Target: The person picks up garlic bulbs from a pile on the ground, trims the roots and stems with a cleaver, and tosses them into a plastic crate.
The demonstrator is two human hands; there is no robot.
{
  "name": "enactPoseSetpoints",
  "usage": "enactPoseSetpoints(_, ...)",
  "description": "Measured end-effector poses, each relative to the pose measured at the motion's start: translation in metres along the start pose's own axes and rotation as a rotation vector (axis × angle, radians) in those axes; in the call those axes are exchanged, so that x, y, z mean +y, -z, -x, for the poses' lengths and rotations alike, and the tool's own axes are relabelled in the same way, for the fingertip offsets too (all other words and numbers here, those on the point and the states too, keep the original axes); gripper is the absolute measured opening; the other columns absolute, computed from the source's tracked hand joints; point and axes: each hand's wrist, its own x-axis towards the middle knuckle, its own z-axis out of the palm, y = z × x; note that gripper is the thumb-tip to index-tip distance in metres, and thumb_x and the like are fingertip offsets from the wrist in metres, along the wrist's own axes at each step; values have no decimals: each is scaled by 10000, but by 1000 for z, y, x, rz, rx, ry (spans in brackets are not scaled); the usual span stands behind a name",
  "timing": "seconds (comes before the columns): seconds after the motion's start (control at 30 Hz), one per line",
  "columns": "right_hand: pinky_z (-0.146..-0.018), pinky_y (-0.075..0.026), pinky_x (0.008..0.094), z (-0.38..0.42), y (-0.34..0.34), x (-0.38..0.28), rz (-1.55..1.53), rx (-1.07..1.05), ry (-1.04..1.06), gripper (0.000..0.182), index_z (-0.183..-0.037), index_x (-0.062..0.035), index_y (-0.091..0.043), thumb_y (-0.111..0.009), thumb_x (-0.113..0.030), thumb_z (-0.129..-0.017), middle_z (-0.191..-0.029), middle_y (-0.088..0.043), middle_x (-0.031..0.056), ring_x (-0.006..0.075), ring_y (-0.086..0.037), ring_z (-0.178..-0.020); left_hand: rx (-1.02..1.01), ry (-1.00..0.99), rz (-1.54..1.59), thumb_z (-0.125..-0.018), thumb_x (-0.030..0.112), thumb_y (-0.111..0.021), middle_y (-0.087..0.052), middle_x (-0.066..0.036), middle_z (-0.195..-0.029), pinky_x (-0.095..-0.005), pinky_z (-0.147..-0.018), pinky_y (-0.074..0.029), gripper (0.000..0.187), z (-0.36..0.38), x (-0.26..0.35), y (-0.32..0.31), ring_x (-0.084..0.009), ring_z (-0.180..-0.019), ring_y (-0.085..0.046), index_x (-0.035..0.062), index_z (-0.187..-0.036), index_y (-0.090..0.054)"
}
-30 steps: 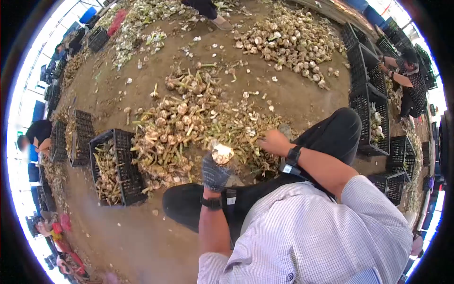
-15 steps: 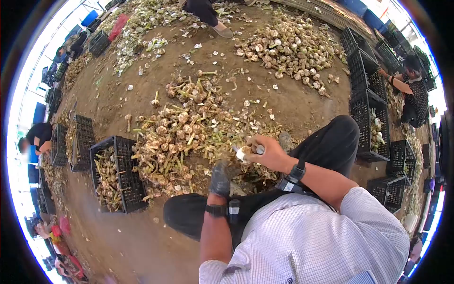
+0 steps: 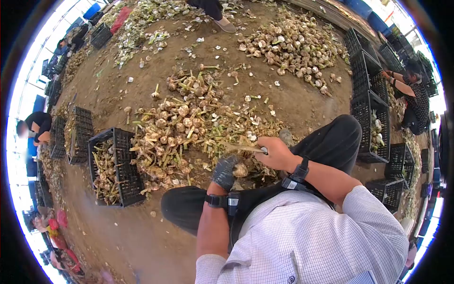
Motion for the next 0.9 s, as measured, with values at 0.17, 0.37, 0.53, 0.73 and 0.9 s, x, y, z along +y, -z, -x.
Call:
enactPoseSetpoints(0.17,-678,-500,490,-12,-13,53,406,-312,-239,315,-773,12,-644,-597,-300,-774,-723,-624,238,399,-619,-706,14,-79,64,-771,160,-656,-606,-130,-1188,-402,-860,-485,394,9,5,18,-281,-1047,-584,104,-1161,-637)
enactPoseSetpoints(0.37,-608,-508,394,-11,-6,38,-201,-147,-497,429,-792,55,-659,-608,-370,-825,-663,-628,210,294,-623,-604,-4,131,-240,-845,339,-634,-626,-190,-1126,-418,-812,-500,391,-3,12,-6,-352,-1007,-593,63,-1121,-623)
enactPoseSetpoints(0.53,-603,-477,314,-19,-50,47,-324,-161,-383,383,-922,27,-657,-723,-314,-761,-711,-649,91,160,-596,-660,-96,438,116,-777,415,-672,-598,-255,-1120,-429,-892,-460,572,-26,39,-19,-409,-1044,-561,23,-1179,-559)
enactPoseSetpoints(0.73,-610,-492,311,-46,41,68,-156,87,-606,358,-954,-4,-674,-751,-278,-736,-788,-658,119,179,-612,-670,232,308,-38,-814,264,-696,-553,-188,-1219,-373,-879,-477,650,-19,6,-27,-277,-1094,-549,21,-1347,-415)
enactPoseSetpoints(0.9,-507,-470,288,-98,187,120,-480,749,-616,263,-920,41,-625,-667,-208,-846,-752,-642,102,174,-605,-604,419,439,980,-822,97,-700,-574,-110,-1219,-306,-903,-480,573,-5,-10,-12,-216,-1071,-573,8,-1326,-442)
